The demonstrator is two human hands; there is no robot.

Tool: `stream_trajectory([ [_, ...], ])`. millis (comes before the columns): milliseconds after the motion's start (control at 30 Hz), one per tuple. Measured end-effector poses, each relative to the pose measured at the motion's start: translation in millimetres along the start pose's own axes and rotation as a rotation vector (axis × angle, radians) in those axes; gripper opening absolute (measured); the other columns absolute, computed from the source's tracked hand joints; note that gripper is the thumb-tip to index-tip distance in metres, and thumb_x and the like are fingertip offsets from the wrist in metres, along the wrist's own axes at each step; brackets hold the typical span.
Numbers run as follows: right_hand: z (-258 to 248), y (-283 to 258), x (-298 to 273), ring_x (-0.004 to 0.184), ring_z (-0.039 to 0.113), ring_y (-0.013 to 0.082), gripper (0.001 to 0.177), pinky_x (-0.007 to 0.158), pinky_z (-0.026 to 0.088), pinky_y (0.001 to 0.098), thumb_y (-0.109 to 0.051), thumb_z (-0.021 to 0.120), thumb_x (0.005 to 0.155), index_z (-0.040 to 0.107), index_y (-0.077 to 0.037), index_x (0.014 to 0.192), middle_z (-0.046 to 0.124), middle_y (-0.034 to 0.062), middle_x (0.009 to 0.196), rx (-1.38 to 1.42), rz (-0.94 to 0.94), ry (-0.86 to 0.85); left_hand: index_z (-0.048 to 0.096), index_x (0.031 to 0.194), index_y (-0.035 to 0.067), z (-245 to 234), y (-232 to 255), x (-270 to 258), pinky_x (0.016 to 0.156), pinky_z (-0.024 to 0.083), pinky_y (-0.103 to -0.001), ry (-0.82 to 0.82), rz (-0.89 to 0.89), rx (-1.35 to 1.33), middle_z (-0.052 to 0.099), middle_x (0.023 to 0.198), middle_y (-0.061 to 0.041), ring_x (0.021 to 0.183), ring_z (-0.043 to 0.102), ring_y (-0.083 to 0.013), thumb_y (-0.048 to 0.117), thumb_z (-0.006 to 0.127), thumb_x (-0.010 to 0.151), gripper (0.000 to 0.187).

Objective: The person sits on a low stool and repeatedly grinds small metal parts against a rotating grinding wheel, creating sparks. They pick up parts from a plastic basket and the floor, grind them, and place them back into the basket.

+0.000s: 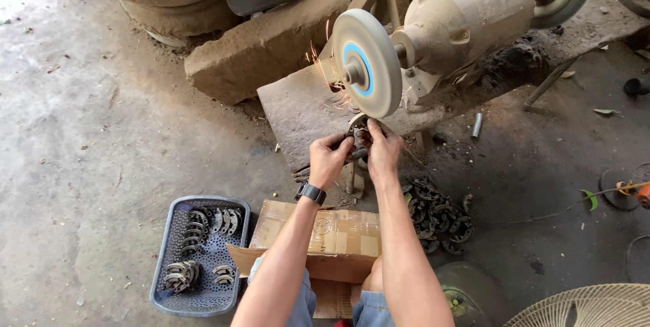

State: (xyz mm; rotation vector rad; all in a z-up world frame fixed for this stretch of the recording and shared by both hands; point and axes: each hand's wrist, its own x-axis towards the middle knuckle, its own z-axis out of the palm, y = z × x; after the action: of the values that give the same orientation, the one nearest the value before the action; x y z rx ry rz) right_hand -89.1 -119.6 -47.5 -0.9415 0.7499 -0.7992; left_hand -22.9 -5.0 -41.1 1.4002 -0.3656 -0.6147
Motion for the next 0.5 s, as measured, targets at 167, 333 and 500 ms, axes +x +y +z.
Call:
stream_trajectory([
  [167,-0.1,10.4,7.0,0.067,0.065,0.0118,0.020,0.059,0.052,0.0258,-0.016,0.068,0.101,0.075,0.003,0.105,0.073,0.0050,0.085,-0.062,-0.014,-0.095,0.079,0.104,-0.004,-15.8,7.0,3.0,0.060,0.061,-0.027,-0.031,-0.038,0.077,0.077,0.079,-0.007,0.066,0.073,-0.0100,0.011,0.074,0.090,0.021],
  [333,-5.1,9.4,6.7,0.071,0.065,0.0124,0.021,0.060,0.052,0.0253,-0.016,0.065,0.103,0.075,0.002,0.109,0.074,0.0062,0.089,-0.039,0.075,-0.212,0.079,0.102,-0.003,-26.4,11.2,5.3,0.062,0.061,-0.030,0.005,0.053,0.289,0.079,0.077,-0.009,0.067,0.075,-0.0153,0.009,0.075,0.089,0.018],
  [500,-31.6,21.4,10.5,0.090,0.071,0.0206,0.026,0.073,0.059,0.0276,-0.014,0.061,0.103,0.066,0.003,0.122,0.073,0.0132,0.108,0.348,0.294,-0.173,0.074,0.107,0.005,-13.7,24.8,6.0,0.073,0.056,-0.039,0.061,0.606,0.575,0.073,0.100,-0.014,0.085,0.072,-0.0335,0.001,0.070,0.090,0.019],
])
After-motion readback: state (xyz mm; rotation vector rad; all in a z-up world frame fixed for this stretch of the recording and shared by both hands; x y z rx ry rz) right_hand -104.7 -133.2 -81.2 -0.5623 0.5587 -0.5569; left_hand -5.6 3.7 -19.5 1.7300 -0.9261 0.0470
